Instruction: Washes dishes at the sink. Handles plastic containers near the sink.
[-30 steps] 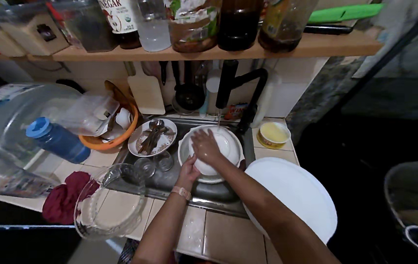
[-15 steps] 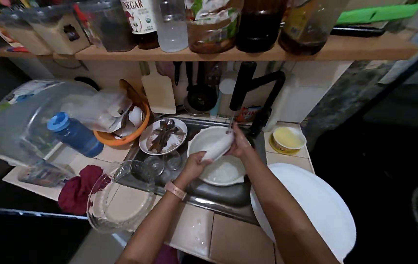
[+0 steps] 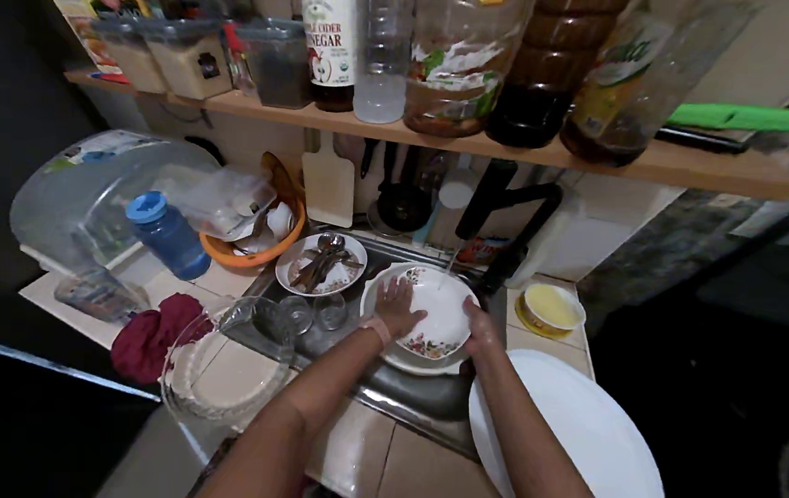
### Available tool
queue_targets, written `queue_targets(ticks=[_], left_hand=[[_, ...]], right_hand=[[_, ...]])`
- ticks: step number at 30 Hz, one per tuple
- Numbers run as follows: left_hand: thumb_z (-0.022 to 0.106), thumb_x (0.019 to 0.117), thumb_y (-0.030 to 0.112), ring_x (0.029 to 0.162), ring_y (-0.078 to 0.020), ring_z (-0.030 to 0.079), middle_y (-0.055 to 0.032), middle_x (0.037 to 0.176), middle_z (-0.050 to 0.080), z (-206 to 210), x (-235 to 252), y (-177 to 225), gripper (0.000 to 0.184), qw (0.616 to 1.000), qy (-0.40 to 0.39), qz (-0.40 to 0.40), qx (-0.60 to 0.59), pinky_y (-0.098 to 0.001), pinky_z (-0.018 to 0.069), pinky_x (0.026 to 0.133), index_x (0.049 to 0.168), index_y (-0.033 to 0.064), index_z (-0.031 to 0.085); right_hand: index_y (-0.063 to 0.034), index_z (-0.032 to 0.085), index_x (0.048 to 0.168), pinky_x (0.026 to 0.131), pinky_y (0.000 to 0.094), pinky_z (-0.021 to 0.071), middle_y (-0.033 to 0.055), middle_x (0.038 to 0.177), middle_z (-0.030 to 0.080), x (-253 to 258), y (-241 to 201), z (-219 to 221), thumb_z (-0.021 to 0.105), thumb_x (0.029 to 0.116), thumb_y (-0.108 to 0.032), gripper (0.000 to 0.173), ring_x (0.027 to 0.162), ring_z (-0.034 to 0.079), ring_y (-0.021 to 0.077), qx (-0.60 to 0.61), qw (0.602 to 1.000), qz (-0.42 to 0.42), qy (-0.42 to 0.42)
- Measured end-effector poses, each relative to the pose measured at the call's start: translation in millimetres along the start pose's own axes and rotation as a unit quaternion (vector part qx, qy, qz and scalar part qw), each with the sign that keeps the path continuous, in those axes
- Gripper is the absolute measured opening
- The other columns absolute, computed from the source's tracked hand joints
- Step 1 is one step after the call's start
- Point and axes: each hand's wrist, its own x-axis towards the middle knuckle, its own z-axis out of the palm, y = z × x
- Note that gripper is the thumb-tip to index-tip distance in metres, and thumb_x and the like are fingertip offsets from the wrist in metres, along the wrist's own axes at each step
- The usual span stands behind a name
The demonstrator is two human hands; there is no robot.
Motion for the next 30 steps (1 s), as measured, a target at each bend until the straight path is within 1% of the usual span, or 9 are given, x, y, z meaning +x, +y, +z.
queue_targets(ticks=[4, 7, 9, 12, 14, 16, 20, 23, 30], left_hand=[[0.037, 0.1086, 0.051, 0.158, -0.0404, -0.003, -0.0243, 0.17, 0.0, 2.3, 24.9, 37.3, 0.08, 0.993, 0.001, 0.115, -0.013, -0.0605, -0.0049, 0.125, 0.164, 0.0014, 0.008], [0.037, 0.1107, 0.036, 0.158, -0.038, 0.009, -0.0265, 0.168, 0.013, 15.4, 17.0, 50.2, 0.068, 0.963, -0.039, 0.265, -0.038, -0.056, 0.0024, 0.127, 0.161, -0.0054, 0.019], [0.049, 0.1077, 0.032, 0.157, -0.0397, 0.017, -0.0276, 0.166, 0.021, 20.8, -1.3, 42.6, 0.069, 0.942, -0.078, 0.323, -0.039, -0.0541, 0.0081, 0.127, 0.159, -0.0074, 0.024], [0.065, 0.0981, 0.009, 0.152, -0.0398, 0.03, -0.0242, 0.162, 0.034, 15.4, -27.8, 18.3, 0.064, 0.939, -0.079, 0.328, 0.063, -0.054, 0.0228, 0.125, 0.155, -0.0026, 0.039], [0.052, 0.101, -0.002, 0.141, -0.0407, 0.049, -0.0229, 0.15, 0.053, 14.3, -37.8, -5.2, 0.04, 0.935, -0.006, 0.342, 0.097, -0.0573, 0.0387, 0.115, 0.141, -0.0018, 0.058], [0.051, 0.102, 0.001, 0.119, -0.0408, 0.067, -0.0223, 0.127, 0.069, 16.3, -44.4, -21.3, 0.028, 0.925, 0.077, 0.368, 0.063, -0.0577, 0.0527, 0.099, 0.122, -0.0026, 0.071], [0.055, 0.1042, 0.013, 0.107, -0.0442, 0.069, -0.0284, 0.111, 0.071, -3.4, -64.7, -1.6, 0.03, 0.969, 0.042, 0.239, -0.04, -0.0597, 0.0487, 0.099, 0.12, -0.0088, 0.068], [0.061, 0.1026, 0.017, 0.112, -0.043, 0.065, -0.0312, 0.115, 0.067, -17.8, -65.0, 12.9, 0.034, 0.981, 0.018, 0.128, -0.142, -0.0561, 0.0451, 0.104, 0.122, -0.0111, 0.065], [0.071, 0.0967, 0.014, 0.115, -0.0318, 0.064, -0.0263, 0.124, 0.065, -23.7, -21.2, 25.2, 0.036, 0.884, 0.093, -0.042, -0.456, -0.0467, 0.0493, 0.102, 0.125, -0.0069, 0.064]], right_hand=[[-0.0033, 0.04, 0.149, 0.093, 0.0367, 0.056, 0.015, 0.129, 0.062, -0.9, 9.7, 5.1, 0.02, 0.114, -0.037, 0.052, 0.111, 0.065, 0.0177, 0.111, 0.991, -0.002, -0.074], [-0.0065, 0.035, 0.153, 0.101, 0.0388, 0.0495, 0.0143, 0.14, 0.055, 6.1, 9.2, -3.7, 0.021, 0.1126, -0.045, 0.057, 0.122, 0.057, 0.0187, 0.132, 0.989, 0.012, -0.063], [-0.0063, 0.037, 0.151, 0.094, 0.041, 0.0541, 0.0161, 0.133, 0.058, 6.2, 0.7, -8.9, 0.023, 0.1116, -0.049, 0.06, 0.115, 0.061, 0.0209, 0.131, 0.99, 0.025, -0.038], [-0.0067, 0.039, 0.15, 0.093, 0.0467, 0.0563, 0.0189, 0.131, 0.061, 9.6, -9.8, -21.5, 0.023, 0.1107, -0.052, 0.062, 0.114, 0.064, 0.0263, 0.1, 0.993, 0.046, -0.042], [-0.0052, 0.042, 0.149, 0.091, 0.0479, 0.057, 0.0202, 0.128, 0.062, 14.2, -11.7, -26.3, 0.026, 0.11, -0.053, 0.063, 0.111, 0.066, 0.0281, 0.047, 0.995, 0.078, -0.037], [-0.0048, 0.044, 0.146, 0.087, 0.0457, 0.0576, 0.0201, 0.122, 0.063, 16.6, -15.0, -23.4, 0.03, 0.1107, -0.05, 0.059, 0.106, 0.066, 0.0277, 0.0, 0.992, 0.117, -0.043], [-0.0017, 0.045, 0.145, 0.086, 0.0443, 0.0549, 0.0235, 0.128, 0.059, 28.0, -20.7, -10.6, 0.033, 0.1125, -0.042, 0.053, 0.107, 0.063, 0.0302, -0.131, 0.982, 0.132, -0.029], [0.0084, 0.052, 0.139, 0.095, 0.0463, 0.048, 0.0294, 0.131, 0.059, 42.1, -31.0, -3.9, 0.037, 0.1135, -0.031, 0.049, 0.111, 0.061, 0.034, -0.262, 0.965, 0.011, 0.002], [0.0095, 0.056, 0.134, 0.095, 0.0466, 0.0503, 0.029, 0.125, 0.062, 72.0, -44.3, 4.2, 0.038, 0.1125, -0.021, 0.042, 0.106, 0.065, 0.0323, -0.271, 0.953, -0.126, 0.038]])
